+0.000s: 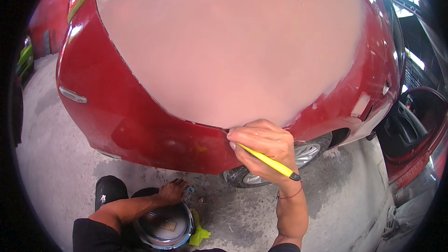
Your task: Trimming excess putty from a car's rear panel and cleaning the area with a wet sponge.
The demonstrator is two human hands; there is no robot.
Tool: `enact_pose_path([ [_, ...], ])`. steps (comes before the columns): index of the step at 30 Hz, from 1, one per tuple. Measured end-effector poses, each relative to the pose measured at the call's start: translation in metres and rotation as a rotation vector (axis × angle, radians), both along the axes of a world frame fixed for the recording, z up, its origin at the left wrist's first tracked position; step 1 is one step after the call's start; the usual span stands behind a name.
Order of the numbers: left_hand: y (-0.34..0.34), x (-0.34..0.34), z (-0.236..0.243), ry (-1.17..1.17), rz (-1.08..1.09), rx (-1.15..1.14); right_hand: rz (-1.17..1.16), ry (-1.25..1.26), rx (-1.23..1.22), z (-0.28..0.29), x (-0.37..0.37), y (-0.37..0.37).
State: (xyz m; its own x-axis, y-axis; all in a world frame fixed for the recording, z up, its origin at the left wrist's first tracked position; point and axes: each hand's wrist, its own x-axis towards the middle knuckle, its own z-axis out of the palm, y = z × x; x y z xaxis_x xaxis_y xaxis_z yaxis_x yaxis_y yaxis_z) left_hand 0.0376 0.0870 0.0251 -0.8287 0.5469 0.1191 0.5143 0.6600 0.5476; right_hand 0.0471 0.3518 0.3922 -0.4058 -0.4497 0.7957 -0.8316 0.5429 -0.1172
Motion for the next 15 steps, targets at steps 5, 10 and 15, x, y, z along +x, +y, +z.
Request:
enact_pose_path([
  [5, 0.001, 0.000, 0.005, -0.002, 0.003, -0.011, -0.034, 0.005, 0.031, 0.001, 0.001, 0.002],
  [10, -0.002, -0.003, -0.012, 0.032, -0.007, -0.003, -0.057, -0.026, 0.087, 0.005, 0.004, 0.018],
  [15, 0.001, 0.000, 0.004, -0.048, 0.025, -0.061, -0.024, -0.047, -0.020, 0.002, 0.004, 0.037],
])
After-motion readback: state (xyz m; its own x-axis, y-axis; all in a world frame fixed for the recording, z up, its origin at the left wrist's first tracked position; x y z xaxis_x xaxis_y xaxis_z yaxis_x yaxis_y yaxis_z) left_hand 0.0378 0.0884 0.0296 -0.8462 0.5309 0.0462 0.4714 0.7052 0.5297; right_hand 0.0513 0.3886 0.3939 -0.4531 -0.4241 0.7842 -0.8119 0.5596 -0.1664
